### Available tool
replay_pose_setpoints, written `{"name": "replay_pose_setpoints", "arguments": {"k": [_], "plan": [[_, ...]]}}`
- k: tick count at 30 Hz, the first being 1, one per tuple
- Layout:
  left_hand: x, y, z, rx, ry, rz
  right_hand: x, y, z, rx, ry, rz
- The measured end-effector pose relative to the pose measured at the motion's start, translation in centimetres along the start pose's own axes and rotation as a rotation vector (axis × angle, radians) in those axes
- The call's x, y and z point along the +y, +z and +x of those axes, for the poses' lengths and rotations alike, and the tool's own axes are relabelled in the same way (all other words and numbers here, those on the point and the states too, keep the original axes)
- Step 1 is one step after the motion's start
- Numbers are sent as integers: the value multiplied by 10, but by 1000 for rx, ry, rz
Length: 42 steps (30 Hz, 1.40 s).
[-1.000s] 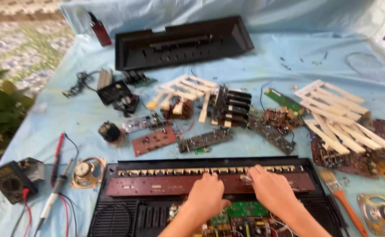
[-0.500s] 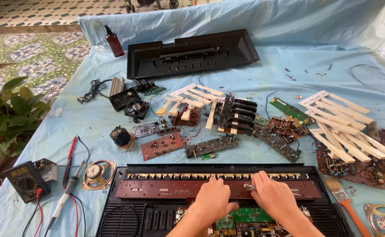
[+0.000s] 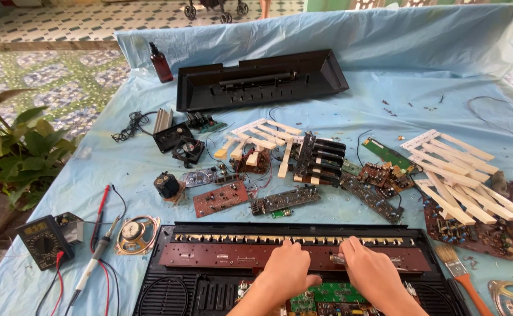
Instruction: The person uses a screwdriver to remove screws from the metal chassis of a disassembled electronic device, likely a keyboard or synthesizer. They systematically unscrew fasteners along the top edge of the device and place them on the table, which is covered with various electronic components and circuit boards.
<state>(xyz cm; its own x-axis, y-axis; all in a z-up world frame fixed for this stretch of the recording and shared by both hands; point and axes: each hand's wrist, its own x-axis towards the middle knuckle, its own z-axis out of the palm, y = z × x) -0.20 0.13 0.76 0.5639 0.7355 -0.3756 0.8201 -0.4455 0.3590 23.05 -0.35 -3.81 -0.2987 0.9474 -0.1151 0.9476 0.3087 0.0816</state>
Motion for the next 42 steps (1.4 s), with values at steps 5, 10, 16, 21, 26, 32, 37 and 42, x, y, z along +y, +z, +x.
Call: {"name": "replay_pose_setpoints", "arguments": {"k": [5, 10, 16, 21, 26, 32, 37, 42], "plan": [[-7, 0, 8, -5, 30, 7, 9, 18, 12, 28, 28, 15], [-8, 10, 12, 7, 11, 17, 10, 28, 12, -20, 23, -32], [-10, 7, 11, 2, 16, -3, 8, 34, 10, 44, 25, -53], [-9, 2, 8, -16, 25, -23, 6, 25, 8, 37, 37, 2], [-9, 4, 13, -25, 24, -19, 11, 20, 13, -53, 7, 28], [-8, 1, 12, -40, -6, -19, 12, 14, 17, -69, -13, 14], [-9, 4, 13, -50, 9, 6, 10, 6, 13, -147, -23, 13], [-10, 0, 12, -41, 22, 3, 10, 13, 15, -55, -81, -30]]}}
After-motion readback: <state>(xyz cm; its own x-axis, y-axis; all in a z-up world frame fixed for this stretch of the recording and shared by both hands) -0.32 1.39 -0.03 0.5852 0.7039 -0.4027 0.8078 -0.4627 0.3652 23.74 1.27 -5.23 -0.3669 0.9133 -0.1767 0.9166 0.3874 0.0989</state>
